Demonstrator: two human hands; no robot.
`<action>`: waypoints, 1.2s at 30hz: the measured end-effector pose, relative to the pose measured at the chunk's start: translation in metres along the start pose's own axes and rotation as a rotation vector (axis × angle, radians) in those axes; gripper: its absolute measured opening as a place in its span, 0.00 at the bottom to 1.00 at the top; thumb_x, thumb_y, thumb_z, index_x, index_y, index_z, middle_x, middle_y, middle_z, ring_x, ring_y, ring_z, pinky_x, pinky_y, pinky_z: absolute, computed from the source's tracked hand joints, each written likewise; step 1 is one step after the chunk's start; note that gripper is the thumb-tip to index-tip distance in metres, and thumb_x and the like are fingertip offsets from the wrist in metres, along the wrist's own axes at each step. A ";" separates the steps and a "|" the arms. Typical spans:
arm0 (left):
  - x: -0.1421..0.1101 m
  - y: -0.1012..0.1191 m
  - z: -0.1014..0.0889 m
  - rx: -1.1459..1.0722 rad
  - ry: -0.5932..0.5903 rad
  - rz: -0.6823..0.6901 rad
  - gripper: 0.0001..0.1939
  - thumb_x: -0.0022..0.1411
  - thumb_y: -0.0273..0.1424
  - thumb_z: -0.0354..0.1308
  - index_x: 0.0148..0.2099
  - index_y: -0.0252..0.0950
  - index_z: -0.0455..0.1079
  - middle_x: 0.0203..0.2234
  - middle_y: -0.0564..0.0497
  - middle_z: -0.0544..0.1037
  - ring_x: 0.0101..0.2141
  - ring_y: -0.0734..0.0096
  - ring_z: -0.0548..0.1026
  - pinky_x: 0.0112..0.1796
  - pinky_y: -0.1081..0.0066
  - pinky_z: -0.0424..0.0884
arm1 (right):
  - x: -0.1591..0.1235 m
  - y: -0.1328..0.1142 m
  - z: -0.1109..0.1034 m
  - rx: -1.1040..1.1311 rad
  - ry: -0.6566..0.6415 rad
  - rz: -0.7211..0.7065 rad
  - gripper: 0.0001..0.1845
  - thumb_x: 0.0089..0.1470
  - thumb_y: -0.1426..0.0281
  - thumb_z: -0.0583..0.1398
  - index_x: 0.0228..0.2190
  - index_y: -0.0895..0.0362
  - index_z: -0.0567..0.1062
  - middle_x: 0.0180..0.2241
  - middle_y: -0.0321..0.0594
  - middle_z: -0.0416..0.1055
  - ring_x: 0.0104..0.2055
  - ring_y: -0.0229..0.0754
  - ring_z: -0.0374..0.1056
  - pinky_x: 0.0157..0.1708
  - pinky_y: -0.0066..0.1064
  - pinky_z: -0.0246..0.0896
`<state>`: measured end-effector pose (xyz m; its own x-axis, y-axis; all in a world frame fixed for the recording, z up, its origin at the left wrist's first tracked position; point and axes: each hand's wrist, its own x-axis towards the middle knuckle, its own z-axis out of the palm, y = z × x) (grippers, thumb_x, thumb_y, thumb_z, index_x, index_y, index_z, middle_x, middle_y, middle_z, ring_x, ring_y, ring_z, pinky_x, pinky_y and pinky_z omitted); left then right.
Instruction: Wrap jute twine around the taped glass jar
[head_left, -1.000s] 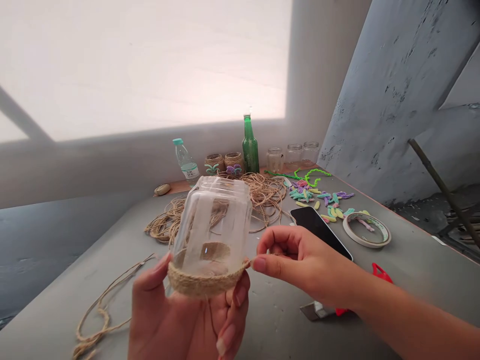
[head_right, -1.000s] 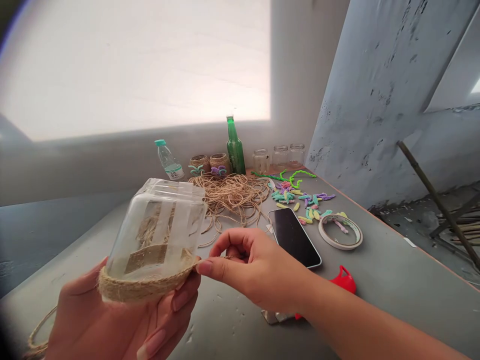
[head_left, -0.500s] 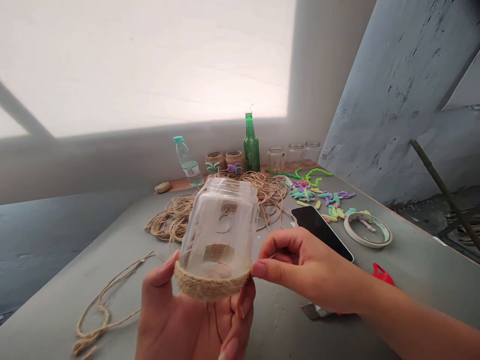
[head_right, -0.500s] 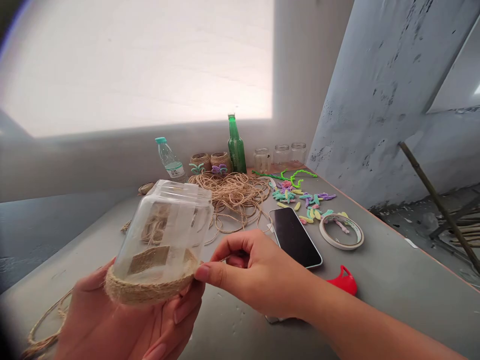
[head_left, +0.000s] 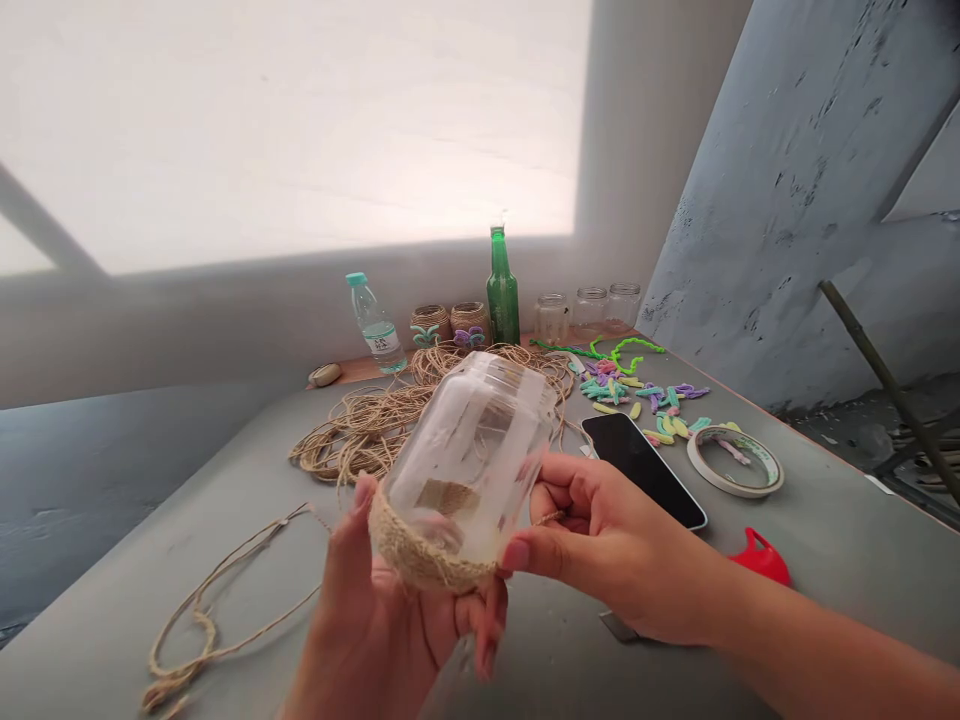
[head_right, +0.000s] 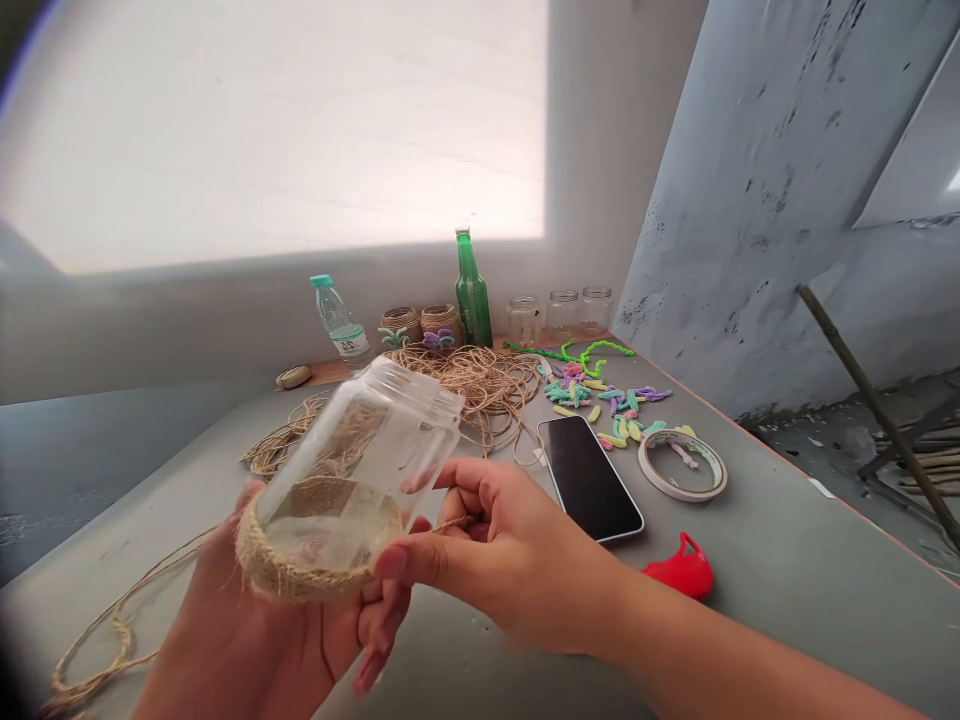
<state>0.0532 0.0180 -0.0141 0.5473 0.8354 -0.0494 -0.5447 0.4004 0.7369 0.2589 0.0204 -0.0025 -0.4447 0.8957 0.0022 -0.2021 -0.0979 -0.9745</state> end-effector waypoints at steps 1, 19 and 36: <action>0.002 0.002 0.004 0.069 0.131 0.103 0.30 0.74 0.55 0.49 0.56 0.38 0.80 0.36 0.45 0.88 0.30 0.63 0.82 0.29 0.67 0.82 | 0.000 0.001 0.000 -0.006 0.031 -0.008 0.24 0.54 0.57 0.76 0.47 0.55 0.80 0.23 0.24 0.58 0.24 0.31 0.50 0.23 0.27 0.43; 0.000 -0.002 0.013 0.255 0.462 0.241 0.25 0.54 0.47 0.74 0.49 0.36 0.83 0.47 0.40 0.88 0.45 0.48 0.83 0.47 0.56 0.80 | -0.004 -0.004 0.005 -0.176 0.196 0.063 0.32 0.57 0.49 0.72 0.54 0.57 0.76 0.25 0.24 0.57 0.25 0.30 0.51 0.24 0.24 0.48; 0.000 -0.012 0.015 0.224 0.427 0.187 0.19 0.63 0.45 0.68 0.48 0.37 0.84 0.47 0.41 0.87 0.44 0.52 0.83 0.47 0.59 0.78 | -0.012 -0.009 0.008 -0.450 0.277 0.167 0.34 0.59 0.45 0.67 0.56 0.55 0.79 0.23 0.26 0.59 0.22 0.31 0.52 0.21 0.26 0.48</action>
<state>0.0690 0.0074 -0.0125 0.1200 0.9830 -0.1389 -0.4332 0.1777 0.8836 0.2587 0.0067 0.0080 -0.1805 0.9703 -0.1609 0.2717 -0.1080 -0.9563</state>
